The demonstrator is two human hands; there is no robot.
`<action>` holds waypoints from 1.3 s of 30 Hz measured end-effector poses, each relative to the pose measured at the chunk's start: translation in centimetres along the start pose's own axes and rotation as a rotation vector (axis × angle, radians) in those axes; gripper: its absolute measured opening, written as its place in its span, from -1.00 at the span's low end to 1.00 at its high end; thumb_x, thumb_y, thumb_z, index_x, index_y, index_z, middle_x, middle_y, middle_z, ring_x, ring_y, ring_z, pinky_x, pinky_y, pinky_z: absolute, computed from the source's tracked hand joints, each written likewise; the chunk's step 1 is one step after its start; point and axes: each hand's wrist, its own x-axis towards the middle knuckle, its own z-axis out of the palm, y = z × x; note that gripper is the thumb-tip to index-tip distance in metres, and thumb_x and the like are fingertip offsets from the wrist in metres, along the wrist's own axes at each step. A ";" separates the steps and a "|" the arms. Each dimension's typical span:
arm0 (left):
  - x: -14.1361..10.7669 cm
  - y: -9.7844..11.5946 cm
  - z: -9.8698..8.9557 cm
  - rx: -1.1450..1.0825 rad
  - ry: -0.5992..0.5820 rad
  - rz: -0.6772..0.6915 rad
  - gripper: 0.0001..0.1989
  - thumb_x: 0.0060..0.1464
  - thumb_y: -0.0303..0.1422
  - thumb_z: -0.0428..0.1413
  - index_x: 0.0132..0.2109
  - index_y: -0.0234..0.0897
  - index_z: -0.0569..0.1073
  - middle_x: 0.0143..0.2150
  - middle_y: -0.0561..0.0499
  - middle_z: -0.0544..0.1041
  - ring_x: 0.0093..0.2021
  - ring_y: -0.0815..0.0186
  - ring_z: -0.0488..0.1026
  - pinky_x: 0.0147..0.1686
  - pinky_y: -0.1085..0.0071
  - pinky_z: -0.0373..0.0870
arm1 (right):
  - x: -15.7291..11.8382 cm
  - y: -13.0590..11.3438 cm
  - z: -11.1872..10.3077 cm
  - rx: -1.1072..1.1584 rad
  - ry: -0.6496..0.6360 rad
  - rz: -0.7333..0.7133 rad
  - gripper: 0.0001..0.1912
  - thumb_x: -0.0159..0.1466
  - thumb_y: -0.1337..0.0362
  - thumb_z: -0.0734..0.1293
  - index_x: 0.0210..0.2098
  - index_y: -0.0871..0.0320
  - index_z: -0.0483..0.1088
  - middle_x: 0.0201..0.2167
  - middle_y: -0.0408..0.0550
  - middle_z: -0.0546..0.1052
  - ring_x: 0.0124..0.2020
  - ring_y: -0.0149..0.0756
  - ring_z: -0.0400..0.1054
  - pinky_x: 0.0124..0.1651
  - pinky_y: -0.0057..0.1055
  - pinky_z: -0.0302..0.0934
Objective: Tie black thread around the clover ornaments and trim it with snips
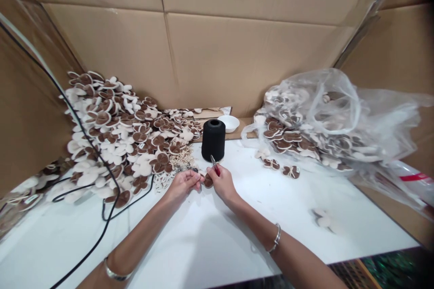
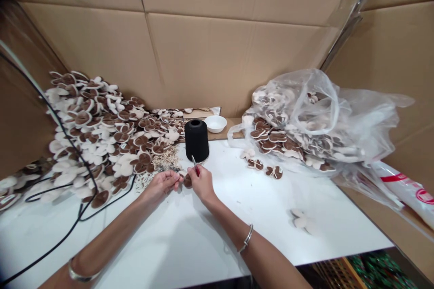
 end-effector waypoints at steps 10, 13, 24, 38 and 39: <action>0.1 0.0 0.1 -0.006 0.014 0.022 -0.60 -0.25 -0.14 0.38 -0.46 -0.39 0.47 -0.57 -0.01 0.51 -0.61 0.44 0.34 -0.51 0.47 0.27 | 0.1 -0.3 -0.2 0.029 0.023 0.027 -0.64 0.15 0.00 0.29 -0.56 0.15 0.28 -0.63 -0.09 0.44 -0.54 -0.30 0.30 -0.46 -0.42 0.18; 0.1 0.3 0.2 0.006 0.023 0.065 -0.63 -0.18 -0.14 0.36 -0.42 -0.39 0.49 -0.57 -0.01 0.50 -0.58 0.41 0.37 -0.49 0.46 0.29 | 0.2 -0.4 -0.3 0.021 0.022 0.015 -0.65 0.17 0.02 0.28 -0.55 0.16 0.28 -0.62 -0.09 0.43 -0.54 -0.31 0.29 -0.44 -0.42 0.18; -0.3 1.3 -0.4 0.451 0.155 0.395 -0.72 0.06 -0.14 0.19 -0.23 -0.26 0.42 -0.35 0.02 0.46 -0.40 0.35 0.37 -0.38 0.44 0.28 | -0.1 -0.7 -0.2 0.019 0.043 -0.013 -0.66 0.19 0.02 0.27 -0.52 0.16 0.30 -0.59 -0.09 0.45 -0.51 -0.29 0.31 -0.42 -0.41 0.19; -1.1 1.6 0.0 0.919 0.029 0.645 -0.81 0.22 -0.32 0.02 -0.35 -0.25 0.41 -0.23 -0.05 0.34 -0.18 0.24 0.36 -0.12 0.34 0.28 | -0.4 -0.6 -0.1 -0.030 -0.008 -0.051 -0.66 0.23 0.02 0.24 -0.50 0.15 0.29 -0.57 -0.12 0.43 -0.48 -0.30 0.29 -0.37 -0.42 0.17; -1.1 1.8 0.1 0.882 0.025 0.638 -0.80 0.21 -0.31 0.04 -0.38 -0.26 0.41 -0.21 -0.06 0.36 -0.16 0.23 0.37 -0.13 0.35 0.29 | -0.4 -0.6 -0.1 -0.031 -0.006 -0.049 -0.66 0.23 0.02 0.24 -0.51 0.15 0.28 -0.57 -0.12 0.42 -0.48 -0.30 0.28 -0.37 -0.42 0.17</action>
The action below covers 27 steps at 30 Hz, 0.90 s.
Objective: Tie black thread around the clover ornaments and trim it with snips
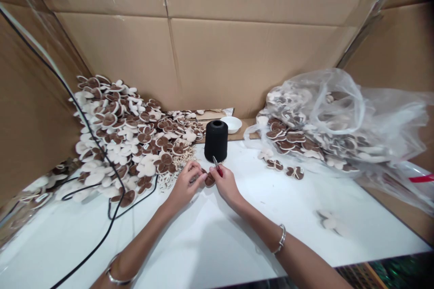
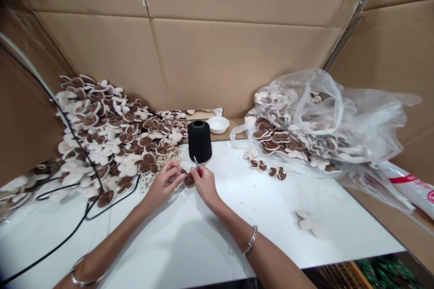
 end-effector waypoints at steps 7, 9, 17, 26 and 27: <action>0.2 -0.4 0.1 -0.371 -0.077 -0.173 -0.74 0.17 -0.24 0.10 -0.42 -0.31 0.41 -0.30 -0.05 0.48 -0.34 0.31 0.42 -0.35 0.43 0.32 | -0.1 -0.4 0.1 -0.032 -0.031 -0.013 -0.64 0.24 0.02 0.23 -0.54 0.14 0.20 -0.61 -0.19 0.30 -0.51 -0.35 0.18 -0.41 -0.45 0.09; 0.2 -0.8 0.2 -0.435 -0.057 -0.229 -0.73 0.13 -0.21 0.14 -0.42 -0.32 0.41 -0.38 0.00 0.46 -0.48 0.40 0.35 -0.45 0.46 0.28 | -0.2 -0.5 0.0 -0.060 -0.056 -0.020 -0.63 0.24 0.02 0.24 -0.55 0.13 0.18 -0.62 -0.22 0.24 -0.52 -0.38 0.13 -0.42 -0.46 0.05; 0.3 -0.3 0.2 -0.513 -0.015 -0.241 -0.70 0.08 -0.19 0.19 -0.45 -0.33 0.42 -0.47 0.02 0.44 -0.40 0.35 0.39 -0.35 0.44 0.31 | -0.1 -0.4 -0.2 0.097 -0.241 0.060 -0.53 0.18 -0.09 0.30 -0.58 0.18 0.27 -0.62 -0.18 0.31 -0.53 -0.42 0.15 -0.44 -0.47 0.03; 0.4 -0.2 0.2 -0.518 -0.040 -0.200 -0.69 0.09 -0.16 0.18 -0.44 -0.33 0.45 -0.42 -0.02 0.46 -0.33 0.29 0.41 -0.27 0.40 0.30 | 0.2 -1.0 -0.3 0.458 -0.439 0.161 -0.52 0.10 -0.11 0.39 -0.48 0.24 0.33 -0.63 -0.22 0.28 -0.61 -0.54 0.05 -0.55 -0.53 -0.09; 0.4 -0.3 0.1 -0.522 -0.041 -0.202 -0.68 0.08 -0.15 0.19 -0.44 -0.33 0.44 -0.42 -0.02 0.46 -0.33 0.30 0.40 -0.28 0.40 0.29 | 0.2 -1.2 -0.3 0.462 -0.428 0.170 -0.52 0.10 -0.11 0.39 -0.48 0.23 0.32 -0.65 -0.24 0.24 -0.63 -0.55 0.00 -0.57 -0.53 -0.13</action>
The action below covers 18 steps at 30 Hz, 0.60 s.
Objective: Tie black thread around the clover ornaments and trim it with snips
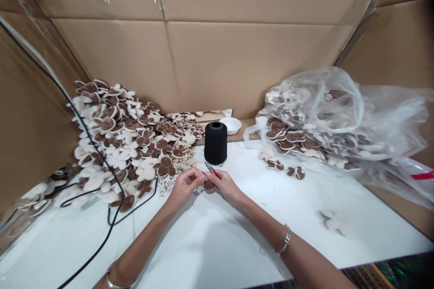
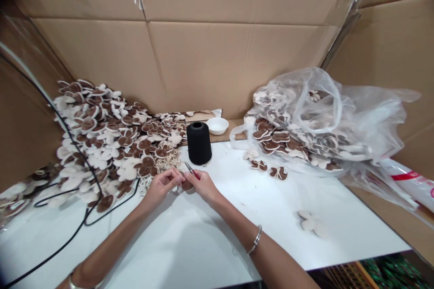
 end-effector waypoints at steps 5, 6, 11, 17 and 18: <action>0.0 -0.1 -0.3 -0.037 0.029 -0.027 -0.69 0.05 -0.15 0.21 -0.44 -0.32 0.45 -0.40 -0.01 0.47 -0.35 0.32 0.40 -0.29 0.42 0.29 | -0.1 -0.8 -0.2 0.043 0.097 0.093 -0.53 0.06 -0.12 0.40 -0.45 0.17 0.26 -0.68 -0.35 0.08 -0.71 -0.60 -0.19 -0.66 -0.53 -0.36; 0.0 -0.1 -0.3 -0.047 0.039 -0.033 -0.70 0.05 -0.15 0.22 -0.43 -0.32 0.46 -0.39 -0.01 0.48 -0.35 0.32 0.40 -0.29 0.43 0.30 | -0.1 -1.1 -0.5 0.049 0.121 0.083 -0.54 0.08 -0.12 0.39 -0.45 0.16 0.26 -0.69 -0.37 0.04 -0.72 -0.60 -0.22 -0.67 -0.52 -0.38; -0.1 0.0 -0.2 -0.086 0.063 -0.052 -0.74 0.09 -0.19 0.20 -0.42 -0.30 0.46 -0.38 -0.01 0.50 -0.33 0.32 0.43 -0.27 0.43 0.31 | -0.6 -3.3 -1.3 -0.020 0.162 -0.073 -0.56 0.20 -0.13 0.26 -0.43 0.15 0.25 -0.67 -0.39 -0.08 -0.70 -0.56 -0.28 -0.66 -0.52 -0.36; 0.1 -0.5 -0.2 -0.111 0.096 -0.041 -0.72 0.03 -0.17 0.24 -0.44 -0.31 0.47 -0.34 -0.03 0.48 -0.27 0.29 0.42 -0.22 0.42 0.32 | -1.4 -3.4 -0.7 -0.391 0.093 -0.103 -0.67 0.06 0.11 0.44 -0.32 0.15 0.30 -0.62 -0.33 0.16 -0.58 -0.50 0.01 -0.53 -0.54 -0.08; 0.1 -0.6 -0.2 -0.118 0.102 -0.038 -0.72 0.02 -0.17 0.25 -0.44 -0.31 0.47 -0.33 -0.03 0.47 -0.26 0.29 0.41 -0.22 0.42 0.32 | -1.3 -3.0 -0.7 -0.428 0.098 -0.084 -0.68 0.05 0.13 0.44 -0.32 0.16 0.31 -0.62 -0.33 0.18 -0.57 -0.49 0.03 -0.52 -0.54 -0.06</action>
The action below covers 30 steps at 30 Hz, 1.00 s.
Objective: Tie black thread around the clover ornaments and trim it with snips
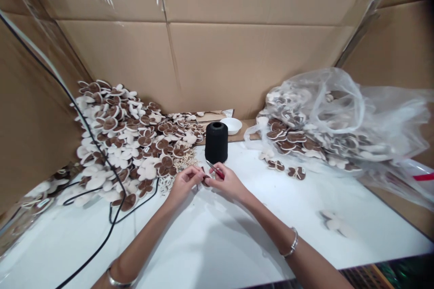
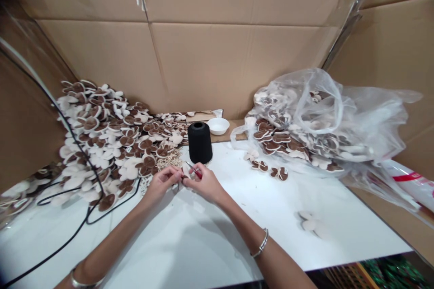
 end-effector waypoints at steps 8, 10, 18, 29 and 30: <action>0.0 0.1 0.1 0.045 0.019 0.041 -0.68 -0.03 -0.14 0.27 -0.49 -0.31 0.46 -0.21 -0.09 0.42 -0.12 0.20 0.39 -0.13 0.34 0.33 | 0.6 1.1 -0.1 0.260 -0.050 0.160 -0.69 0.10 0.10 0.40 -0.50 0.17 0.25 -0.73 -0.36 0.09 -0.70 -0.56 -0.14 -0.64 -0.50 -0.27; 0.0 0.3 0.1 0.090 0.017 0.040 -0.65 -0.03 -0.11 0.26 -0.52 -0.31 0.46 -0.16 -0.13 0.42 -0.09 0.17 0.38 -0.14 0.32 0.34 | 0.5 0.9 -0.2 0.384 -0.083 0.218 -0.67 0.09 0.10 0.41 -0.50 0.15 0.22 -0.76 -0.40 0.03 -0.73 -0.58 -0.23 -0.67 -0.49 -0.37; 0.2 0.1 -0.1 0.155 -0.004 0.074 -0.68 -0.05 -0.10 0.27 -0.48 -0.29 0.52 -0.24 -0.11 0.45 -0.12 0.16 0.39 -0.10 0.29 0.33 | 0.3 1.2 0.2 0.551 -0.077 0.302 -0.62 0.02 0.12 0.47 -0.47 0.14 0.20 -0.78 -0.45 0.01 -0.75 -0.62 -0.26 -0.69 -0.51 -0.42; 0.1 0.2 0.0 0.194 -0.006 0.069 -0.73 -0.05 -0.17 0.27 -0.48 -0.29 0.54 -0.24 -0.10 0.43 -0.14 0.20 0.39 -0.13 0.31 0.36 | 0.8 -0.8 -2.6 0.371 -0.099 0.227 -0.57 0.18 -0.09 0.30 -0.47 0.19 0.29 -0.75 -0.42 -0.06 -0.75 -0.60 -0.29 -0.70 -0.54 -0.40; 0.1 0.3 0.0 0.195 -0.003 0.072 -0.73 -0.05 -0.16 0.27 -0.49 -0.29 0.54 -0.24 -0.10 0.43 -0.14 0.19 0.39 -0.12 0.30 0.36 | 0.8 -0.8 -3.0 0.361 -0.192 0.278 -0.51 0.21 -0.14 0.24 -0.50 0.20 0.28 -0.76 -0.42 -0.09 -0.75 -0.60 -0.32 -0.70 -0.54 -0.42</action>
